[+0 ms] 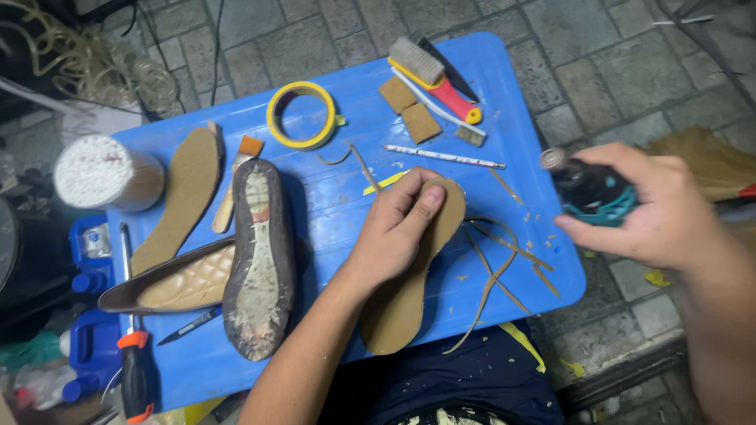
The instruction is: The person uses a rotary tool to grind the edges of a shoe insole. They then place the insole into a high-heeled shoe and secure it with yellow tape. The person repeats the grinding process on the insole and re-secures it in the shoe with tape.
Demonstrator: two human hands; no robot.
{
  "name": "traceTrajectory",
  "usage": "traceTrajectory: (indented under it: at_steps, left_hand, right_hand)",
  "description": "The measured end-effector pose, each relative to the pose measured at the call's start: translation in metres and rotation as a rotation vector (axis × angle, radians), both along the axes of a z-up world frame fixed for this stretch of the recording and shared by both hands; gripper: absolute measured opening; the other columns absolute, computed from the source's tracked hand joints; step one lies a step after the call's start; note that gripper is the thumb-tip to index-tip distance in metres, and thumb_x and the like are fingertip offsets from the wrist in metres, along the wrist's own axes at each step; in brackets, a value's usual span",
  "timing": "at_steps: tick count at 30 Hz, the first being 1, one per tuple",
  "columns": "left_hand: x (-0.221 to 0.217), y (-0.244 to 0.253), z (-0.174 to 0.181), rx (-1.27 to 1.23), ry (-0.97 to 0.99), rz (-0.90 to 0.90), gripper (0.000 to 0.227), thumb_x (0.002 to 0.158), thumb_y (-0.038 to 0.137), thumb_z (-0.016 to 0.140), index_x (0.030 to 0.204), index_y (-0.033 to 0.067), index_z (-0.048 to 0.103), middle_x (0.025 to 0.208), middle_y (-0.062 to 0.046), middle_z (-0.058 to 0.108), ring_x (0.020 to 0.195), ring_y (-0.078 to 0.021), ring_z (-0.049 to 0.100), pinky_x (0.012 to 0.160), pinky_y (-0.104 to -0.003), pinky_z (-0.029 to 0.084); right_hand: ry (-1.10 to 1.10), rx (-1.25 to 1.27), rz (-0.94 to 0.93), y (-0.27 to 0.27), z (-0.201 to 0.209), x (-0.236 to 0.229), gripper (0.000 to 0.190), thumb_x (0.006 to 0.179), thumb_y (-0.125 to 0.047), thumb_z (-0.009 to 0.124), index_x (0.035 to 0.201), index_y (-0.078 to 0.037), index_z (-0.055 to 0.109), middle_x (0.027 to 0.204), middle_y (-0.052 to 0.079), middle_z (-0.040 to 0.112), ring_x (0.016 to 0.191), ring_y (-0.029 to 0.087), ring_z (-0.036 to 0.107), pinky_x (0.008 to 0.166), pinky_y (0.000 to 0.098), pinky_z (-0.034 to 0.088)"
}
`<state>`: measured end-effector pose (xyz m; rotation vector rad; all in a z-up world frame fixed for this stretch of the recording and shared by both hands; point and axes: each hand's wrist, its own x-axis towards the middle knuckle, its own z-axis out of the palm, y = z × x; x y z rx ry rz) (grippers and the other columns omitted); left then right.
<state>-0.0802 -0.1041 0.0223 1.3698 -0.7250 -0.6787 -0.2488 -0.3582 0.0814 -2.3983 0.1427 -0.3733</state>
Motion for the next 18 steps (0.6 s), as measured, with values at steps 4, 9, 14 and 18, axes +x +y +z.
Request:
traceTrajectory:
  at_steps: [4,9,14,18]
  left_hand:
    - [-0.01,-0.031,-0.01,-0.038,-0.065,-0.051,0.033,0.113,0.033,0.047,0.108,0.0034,0.06,0.087,0.0,0.059,0.085,-0.0078,0.054,0.078,-0.026,0.048]
    - [-0.026,-0.04,-0.021,-0.012,-0.032,-0.038,0.039,0.114,0.037,0.041,0.105,0.0044,0.059,0.084,-0.001,0.058,0.082,-0.008,0.053,0.075,-0.026,0.048]
    - [-0.027,-0.038,-0.021,0.044,0.008,-0.053,0.04,0.113,0.038,0.04,0.104,0.0051,0.061,0.08,-0.001,0.06,0.077,-0.009,0.056,0.072,-0.027,0.049]
    - [-0.027,-0.036,-0.02,0.058,0.009,-0.037,0.04,0.113,0.039,0.041,0.104,0.0049,0.06,0.079,-0.002,0.059,0.076,-0.0092,0.056,0.071,-0.028,0.049]
  right_hand:
    - [-0.01,-0.038,0.045,0.002,-0.019,0.0,0.053,0.065,-0.017,0.088,0.113,-0.005,0.069,0.094,0.01,0.075,0.081,0.018,0.075,0.075,0.03,0.058]
    - [0.004,-0.028,0.046,0.009,-0.03,0.0,0.048,0.067,-0.017,0.087,0.109,-0.006,0.069,0.094,0.01,0.075,0.082,0.02,0.076,0.074,0.0312,0.058]
    - [0.109,0.032,0.036,0.017,-0.03,0.004,0.045,0.068,-0.019,0.085,0.109,-0.007,0.07,0.087,0.009,0.076,0.076,0.019,0.077,0.07,0.0309,0.058]
    - [0.139,0.051,0.033,0.016,-0.03,0.004,0.048,0.068,-0.021,0.085,0.111,-0.007,0.068,0.085,0.009,0.076,0.074,0.018,0.076,0.068,0.0307,0.058]
